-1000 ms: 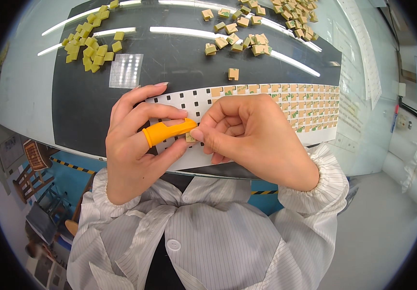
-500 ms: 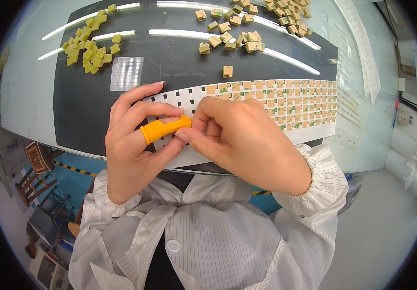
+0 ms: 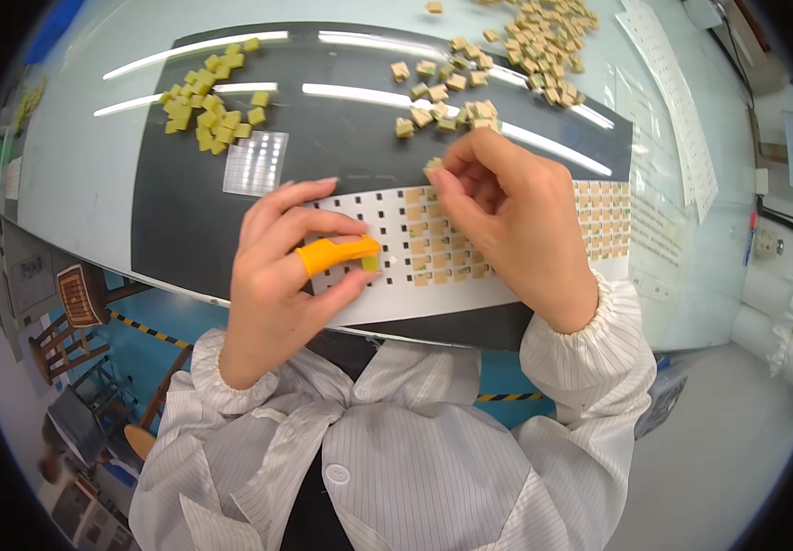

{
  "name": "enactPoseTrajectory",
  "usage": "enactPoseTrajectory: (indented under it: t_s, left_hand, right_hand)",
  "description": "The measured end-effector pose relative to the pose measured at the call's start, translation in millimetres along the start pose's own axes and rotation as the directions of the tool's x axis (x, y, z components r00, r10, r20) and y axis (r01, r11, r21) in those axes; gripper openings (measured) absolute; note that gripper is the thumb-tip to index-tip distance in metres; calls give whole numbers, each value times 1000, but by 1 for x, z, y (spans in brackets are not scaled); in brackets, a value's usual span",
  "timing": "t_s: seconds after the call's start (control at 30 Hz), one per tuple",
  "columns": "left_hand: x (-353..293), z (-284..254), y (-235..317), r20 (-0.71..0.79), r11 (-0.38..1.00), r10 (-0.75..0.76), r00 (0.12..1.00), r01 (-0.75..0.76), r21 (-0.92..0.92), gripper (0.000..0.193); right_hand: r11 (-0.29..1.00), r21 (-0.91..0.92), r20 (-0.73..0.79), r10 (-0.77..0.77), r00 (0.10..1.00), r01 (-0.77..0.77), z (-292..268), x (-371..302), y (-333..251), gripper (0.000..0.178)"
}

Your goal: Manually inserting small plastic electronic components into a perforated grid panel at a factory workstation.

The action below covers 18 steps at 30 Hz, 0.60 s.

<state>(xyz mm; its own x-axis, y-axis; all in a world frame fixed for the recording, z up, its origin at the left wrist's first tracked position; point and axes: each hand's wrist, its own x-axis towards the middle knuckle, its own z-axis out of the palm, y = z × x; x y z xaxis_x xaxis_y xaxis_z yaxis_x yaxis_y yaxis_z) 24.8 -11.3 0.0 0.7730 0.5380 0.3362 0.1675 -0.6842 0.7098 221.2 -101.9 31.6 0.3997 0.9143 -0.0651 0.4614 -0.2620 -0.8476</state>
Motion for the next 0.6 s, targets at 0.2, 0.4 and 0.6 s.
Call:
enactPoseTrajectory:
  t_s: [0.2, 0.4, 0.6]
  left_hand:
    - [-3, 1, -4, 14, 997, 46, 999, -45, -65, 17]
    - [-5, 2, -5, -28, 996, 16, 999, -18, -91, 20]
    - [-6, 2, -6, -20, 992, 26, 999, -29, -124, 17]
  right_hand:
    - [959, -267, -49, -109, 993, 92, 5, 1, -1, 13]
    - [879, -411, -51, -286, 957, 241, 17, 2, 8, 16]
    - [708, -661, -71, -390, 918, 250, 4, 23, 5, 17]
